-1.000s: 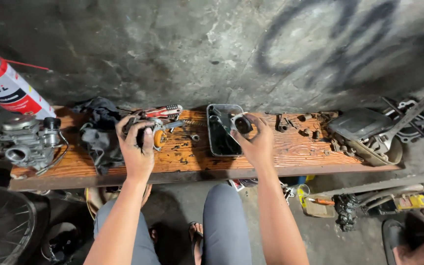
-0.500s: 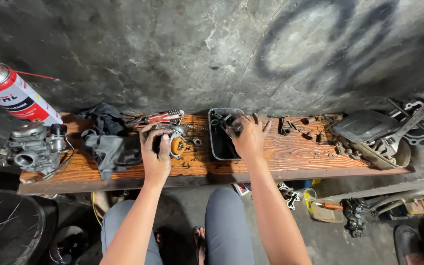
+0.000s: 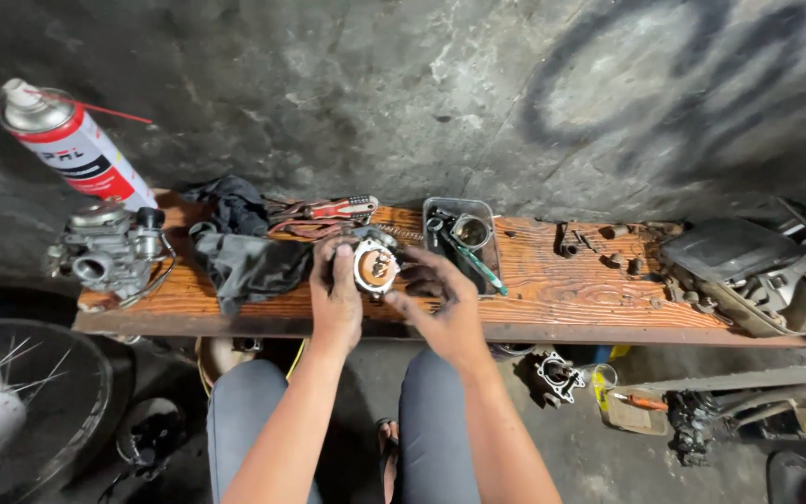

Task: The person disassembles a motorcycle engine component on a wooden bench using a screwdriver and wrench. They remove a screw and a small metal part, then place the parts into a metal tray.

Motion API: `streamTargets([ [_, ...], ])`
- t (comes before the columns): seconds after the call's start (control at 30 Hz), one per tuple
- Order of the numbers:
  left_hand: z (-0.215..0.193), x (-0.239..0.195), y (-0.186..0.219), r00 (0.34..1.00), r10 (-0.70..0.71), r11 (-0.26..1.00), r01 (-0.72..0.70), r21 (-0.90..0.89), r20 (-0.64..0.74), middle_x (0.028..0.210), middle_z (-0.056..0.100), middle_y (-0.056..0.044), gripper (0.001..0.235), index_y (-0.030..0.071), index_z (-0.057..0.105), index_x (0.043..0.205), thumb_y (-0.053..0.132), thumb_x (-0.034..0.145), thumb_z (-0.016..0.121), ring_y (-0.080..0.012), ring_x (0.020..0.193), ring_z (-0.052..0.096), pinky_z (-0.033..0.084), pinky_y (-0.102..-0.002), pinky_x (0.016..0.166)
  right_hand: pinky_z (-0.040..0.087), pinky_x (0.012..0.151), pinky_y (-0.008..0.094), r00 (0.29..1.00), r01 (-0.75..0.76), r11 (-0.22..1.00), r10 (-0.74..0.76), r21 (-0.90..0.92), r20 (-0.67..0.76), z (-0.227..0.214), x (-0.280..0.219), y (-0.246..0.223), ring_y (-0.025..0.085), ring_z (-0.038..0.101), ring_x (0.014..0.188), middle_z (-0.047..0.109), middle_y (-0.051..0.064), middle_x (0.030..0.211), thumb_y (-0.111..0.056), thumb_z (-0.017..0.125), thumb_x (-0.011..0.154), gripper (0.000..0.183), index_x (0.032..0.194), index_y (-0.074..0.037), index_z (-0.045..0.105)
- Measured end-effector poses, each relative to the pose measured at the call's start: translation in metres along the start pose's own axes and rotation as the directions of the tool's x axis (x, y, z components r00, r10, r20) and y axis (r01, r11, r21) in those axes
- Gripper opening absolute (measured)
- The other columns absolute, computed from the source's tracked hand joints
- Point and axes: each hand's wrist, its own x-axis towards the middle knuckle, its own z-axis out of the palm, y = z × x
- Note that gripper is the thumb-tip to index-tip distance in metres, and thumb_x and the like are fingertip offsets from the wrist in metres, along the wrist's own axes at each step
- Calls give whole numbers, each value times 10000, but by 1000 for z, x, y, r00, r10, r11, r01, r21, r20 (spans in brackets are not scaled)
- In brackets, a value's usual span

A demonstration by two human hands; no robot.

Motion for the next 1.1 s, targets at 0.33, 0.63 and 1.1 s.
streamTargets([
  [0.33, -28, -13, 31, 981, -125, 991, 131, -31, 149, 1283, 515, -28, 274, 71, 588, 1202, 303, 1058, 563, -134, 1226, 502, 456, -303, 1041, 608, 858, 315, 993, 60, 989, -46, 133, -110, 29, -19, 16, 226, 702, 1028, 699, 180, 1163, -6, 906, 739, 501, 1183, 72, 688],
  [0.63, -61, 2, 61, 871, -209, 971, 130, 200, 445, 1349, 427, -110, 766, 136, 618, 1425, 196, 730, 934, -211, 1326, 446, 470, -407, 1096, 600, 892, 338, 999, 41, 992, -41, 120, 4, 19, -12, 8, 258, 696, 1079, 686, 187, 1172, 13, 882, 759, 477, 1192, 74, 691],
  [1.1, -82, 9, 52, 879, -100, 987, 29, 156, 466, 1291, 451, -103, 494, 126, 708, 1278, 119, 813, 877, -229, 1261, 468, 433, -428, 1099, 593, 749, 312, 962, -259, 966, 259, -5, 87, 38, 8, 15, 145, 719, 917, 766, 111, 1002, -179, 728, 964, 181, 1085, -53, 777],
])
